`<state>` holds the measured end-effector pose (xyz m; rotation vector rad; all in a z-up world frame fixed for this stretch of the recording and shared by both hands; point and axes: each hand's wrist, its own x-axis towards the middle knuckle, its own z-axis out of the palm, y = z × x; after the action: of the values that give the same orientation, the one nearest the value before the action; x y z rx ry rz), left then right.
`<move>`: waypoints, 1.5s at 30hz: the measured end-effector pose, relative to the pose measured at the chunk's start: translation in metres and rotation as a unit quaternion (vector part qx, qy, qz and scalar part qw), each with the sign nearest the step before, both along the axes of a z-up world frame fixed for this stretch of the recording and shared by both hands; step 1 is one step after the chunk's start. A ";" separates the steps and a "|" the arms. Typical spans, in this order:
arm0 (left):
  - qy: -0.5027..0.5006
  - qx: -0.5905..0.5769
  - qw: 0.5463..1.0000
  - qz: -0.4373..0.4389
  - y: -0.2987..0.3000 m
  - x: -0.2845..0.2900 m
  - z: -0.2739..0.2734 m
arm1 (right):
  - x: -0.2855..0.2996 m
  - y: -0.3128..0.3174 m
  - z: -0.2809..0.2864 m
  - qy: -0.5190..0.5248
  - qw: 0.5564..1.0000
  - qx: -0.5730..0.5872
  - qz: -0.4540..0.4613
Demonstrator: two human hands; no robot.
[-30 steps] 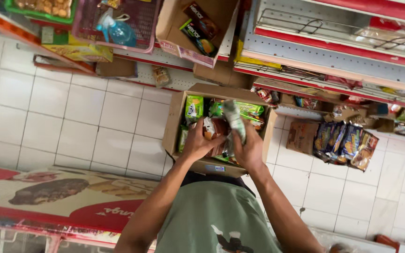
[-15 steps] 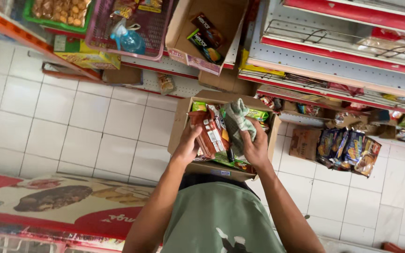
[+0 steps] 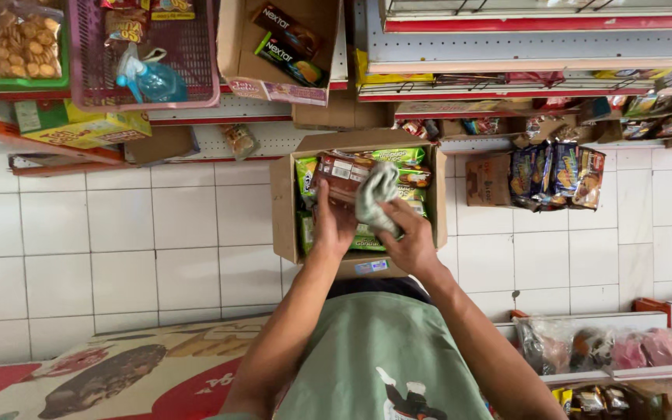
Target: The person repeatedly picks packaged bread from a cardboard box, wipes each package with a cloth, and places them on a wire display rack. The person also uses a handheld barcode scanner on several packages before arranging them on the rack.
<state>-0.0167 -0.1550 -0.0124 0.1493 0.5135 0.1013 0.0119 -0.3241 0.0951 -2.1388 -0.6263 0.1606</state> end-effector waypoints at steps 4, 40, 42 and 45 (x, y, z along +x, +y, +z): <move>0.043 0.029 0.997 0.055 0.025 -0.021 -0.012 | 0.003 -0.006 -0.003 0.033 0.996 -0.033 0.077; -0.063 0.481 0.862 0.149 -0.200 0.078 0.157 | 0.170 -0.190 0.067 0.155 0.913 0.364 0.100; -0.077 0.488 0.861 0.124 -0.195 0.081 0.171 | 0.174 -0.192 0.077 0.154 0.912 0.369 0.089; -0.070 0.542 0.833 0.087 -0.190 0.087 0.197 | 0.175 -0.192 0.095 0.141 0.921 0.357 0.065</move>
<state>0.0700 -0.3454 0.1842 1.2083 0.2663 0.5800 0.1867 -0.5161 0.1898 -1.3386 -0.5460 0.2627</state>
